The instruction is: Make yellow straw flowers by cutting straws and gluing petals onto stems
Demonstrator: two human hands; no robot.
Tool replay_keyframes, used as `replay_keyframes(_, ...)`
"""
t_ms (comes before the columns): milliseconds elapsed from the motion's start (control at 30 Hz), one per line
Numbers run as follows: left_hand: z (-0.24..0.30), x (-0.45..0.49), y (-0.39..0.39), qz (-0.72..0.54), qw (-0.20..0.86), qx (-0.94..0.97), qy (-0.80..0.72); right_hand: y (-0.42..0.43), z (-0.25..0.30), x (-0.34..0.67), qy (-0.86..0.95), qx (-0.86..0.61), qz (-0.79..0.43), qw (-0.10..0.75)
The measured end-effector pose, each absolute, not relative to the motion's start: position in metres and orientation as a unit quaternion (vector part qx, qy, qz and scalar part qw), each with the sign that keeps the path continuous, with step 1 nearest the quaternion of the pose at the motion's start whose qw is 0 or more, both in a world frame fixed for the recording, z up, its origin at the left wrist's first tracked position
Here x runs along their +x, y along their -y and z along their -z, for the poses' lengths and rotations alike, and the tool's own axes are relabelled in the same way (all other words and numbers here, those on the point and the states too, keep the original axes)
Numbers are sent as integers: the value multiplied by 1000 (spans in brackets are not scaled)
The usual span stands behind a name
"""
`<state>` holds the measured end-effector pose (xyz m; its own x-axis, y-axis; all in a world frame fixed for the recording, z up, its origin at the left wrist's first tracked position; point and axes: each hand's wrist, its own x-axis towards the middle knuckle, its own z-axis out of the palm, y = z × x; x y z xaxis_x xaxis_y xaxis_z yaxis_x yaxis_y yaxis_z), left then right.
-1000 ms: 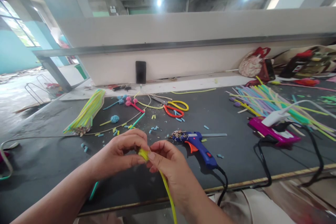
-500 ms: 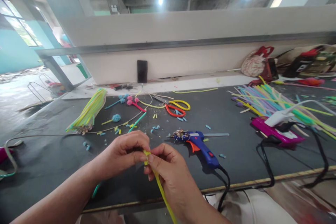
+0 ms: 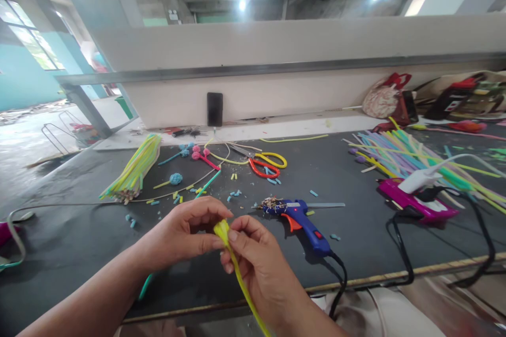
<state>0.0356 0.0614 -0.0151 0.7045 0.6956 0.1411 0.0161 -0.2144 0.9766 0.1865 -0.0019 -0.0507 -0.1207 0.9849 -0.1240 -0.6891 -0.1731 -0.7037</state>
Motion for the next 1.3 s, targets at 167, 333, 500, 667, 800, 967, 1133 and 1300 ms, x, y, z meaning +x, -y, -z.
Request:
replay_keyframes(167, 15, 34, -61, -294, 496, 774, -261, 2, 53, 187, 305, -317, -670, 598)
replay_keyframes(333, 12, 35, -59, -284, 475, 784, -281, 1, 54, 189, 348, -350, -644, 584)
replay_keyframes(500, 10, 32, -59, -249, 613, 717, -220, -2, 54, 190, 322, -334, -673, 576)
replay_keyframes(667, 11, 29, -62, -255, 657, 683, -194, 0, 50, 192, 313, -314, -698, 562)
replay_keyframes(800, 12, 30, -64, -260, 634, 698, -209, -1, 51, 191, 338, -329, -677, 565)
replay_keyframes(967, 14, 30, -63, -265, 660, 672, -204, -1, 53, 190, 357, -351, -652, 569)
replay_keyframes(1133, 13, 31, -60, -265, 639, 686, -226, 2, 51, 186, 352, -365, -635, 582)
replay_keyframes(1300, 13, 33, -57, -263, 609, 703, -254, 3, 53, 182, 356, -377, -612, 598)
